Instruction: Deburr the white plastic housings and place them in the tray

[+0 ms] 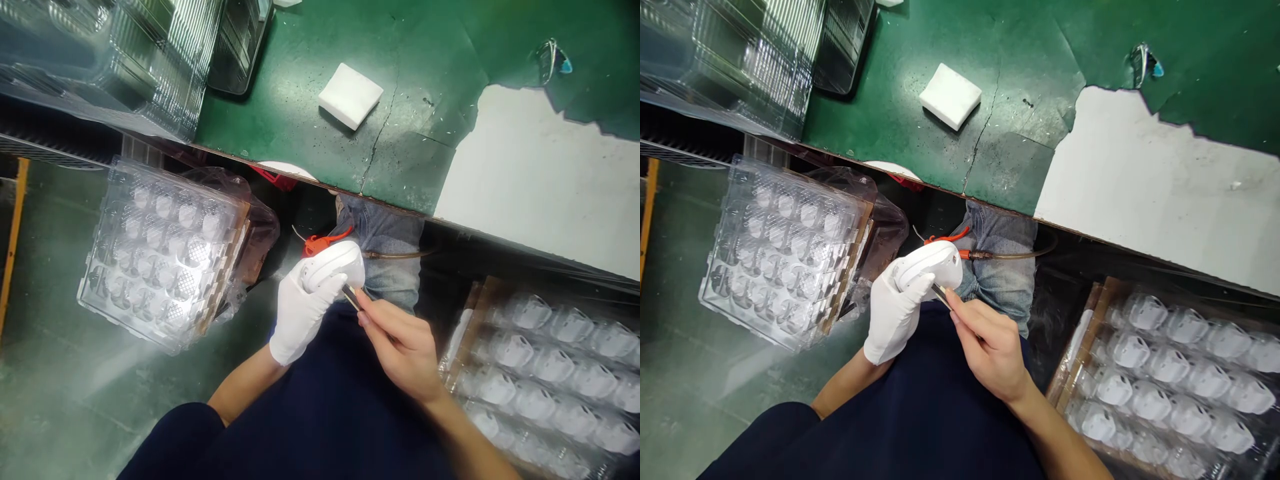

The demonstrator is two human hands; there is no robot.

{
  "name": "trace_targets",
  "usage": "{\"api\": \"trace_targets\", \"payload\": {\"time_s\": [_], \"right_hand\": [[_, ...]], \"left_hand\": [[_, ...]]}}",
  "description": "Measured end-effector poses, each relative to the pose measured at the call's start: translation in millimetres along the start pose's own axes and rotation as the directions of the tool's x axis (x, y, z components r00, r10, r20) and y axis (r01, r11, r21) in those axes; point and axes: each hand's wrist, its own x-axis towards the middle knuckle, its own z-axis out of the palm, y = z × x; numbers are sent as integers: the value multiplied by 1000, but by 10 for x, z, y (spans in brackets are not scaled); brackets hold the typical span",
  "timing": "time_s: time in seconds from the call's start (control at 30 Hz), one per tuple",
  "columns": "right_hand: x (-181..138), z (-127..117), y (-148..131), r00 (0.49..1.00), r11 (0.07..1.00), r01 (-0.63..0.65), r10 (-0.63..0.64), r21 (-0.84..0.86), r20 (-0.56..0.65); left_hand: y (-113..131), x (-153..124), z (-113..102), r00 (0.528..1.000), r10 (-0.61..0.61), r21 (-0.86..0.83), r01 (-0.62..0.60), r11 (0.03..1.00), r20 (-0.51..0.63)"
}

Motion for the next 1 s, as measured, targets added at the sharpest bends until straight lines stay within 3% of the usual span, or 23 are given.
{"api": "trace_targets", "payload": {"time_s": [0.73,1.0], "right_hand": [[31,-75,-58,999,995,10,-6,-97,43],[4,-84,-6,998,996,-47,49,-80,27]], "left_hand": [[7,-18,-70,998,-54,-7,54,998,-9],[10,20,-66,999,-32,-8,32,999,24]]}}
